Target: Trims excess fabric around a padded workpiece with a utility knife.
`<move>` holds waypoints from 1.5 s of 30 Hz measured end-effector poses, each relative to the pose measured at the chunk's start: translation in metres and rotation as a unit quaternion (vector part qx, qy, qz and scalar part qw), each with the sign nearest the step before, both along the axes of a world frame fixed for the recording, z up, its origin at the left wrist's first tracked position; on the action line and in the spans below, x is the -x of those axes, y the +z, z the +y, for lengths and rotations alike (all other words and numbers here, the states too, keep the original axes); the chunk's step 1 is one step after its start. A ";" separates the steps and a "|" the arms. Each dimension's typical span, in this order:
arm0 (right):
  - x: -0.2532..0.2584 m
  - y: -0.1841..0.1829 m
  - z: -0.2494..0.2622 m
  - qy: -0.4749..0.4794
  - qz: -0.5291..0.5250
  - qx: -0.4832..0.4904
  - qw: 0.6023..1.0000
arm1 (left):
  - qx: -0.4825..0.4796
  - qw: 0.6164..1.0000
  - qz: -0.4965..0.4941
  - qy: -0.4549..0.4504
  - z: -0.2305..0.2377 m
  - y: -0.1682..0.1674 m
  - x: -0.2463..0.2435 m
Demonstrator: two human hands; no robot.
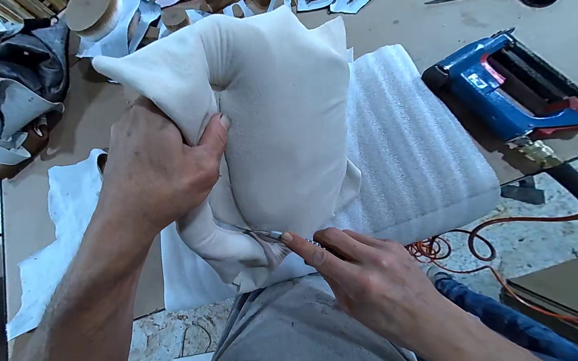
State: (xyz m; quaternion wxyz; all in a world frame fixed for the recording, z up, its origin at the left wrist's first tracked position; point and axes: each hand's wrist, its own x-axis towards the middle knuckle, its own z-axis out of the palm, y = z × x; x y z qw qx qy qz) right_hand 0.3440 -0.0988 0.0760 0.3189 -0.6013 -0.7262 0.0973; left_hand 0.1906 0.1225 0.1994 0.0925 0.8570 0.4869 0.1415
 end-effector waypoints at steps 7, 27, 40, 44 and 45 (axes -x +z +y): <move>0.012 -0.003 -0.005 -0.030 0.013 -0.001 0.999 | 0.000 1.000 -0.010 -0.006 -0.001 -0.002 0.001; 0.029 -0.014 -0.030 -0.078 0.040 0.024 0.996 | 0.010 1.000 -0.023 0.009 -0.002 -0.004 0.003; 0.030 -0.016 -0.029 -0.068 0.068 0.035 0.995 | -0.020 0.999 -0.019 -0.028 0.007 -0.011 0.003; 0.028 -0.017 -0.030 -0.062 0.069 0.037 0.995 | -0.020 0.999 -0.022 -0.028 0.009 -0.012 0.005; 0.029 -0.016 -0.029 -0.062 0.069 0.037 0.995 | -0.020 0.999 -0.021 -0.029 0.010 -0.012 0.005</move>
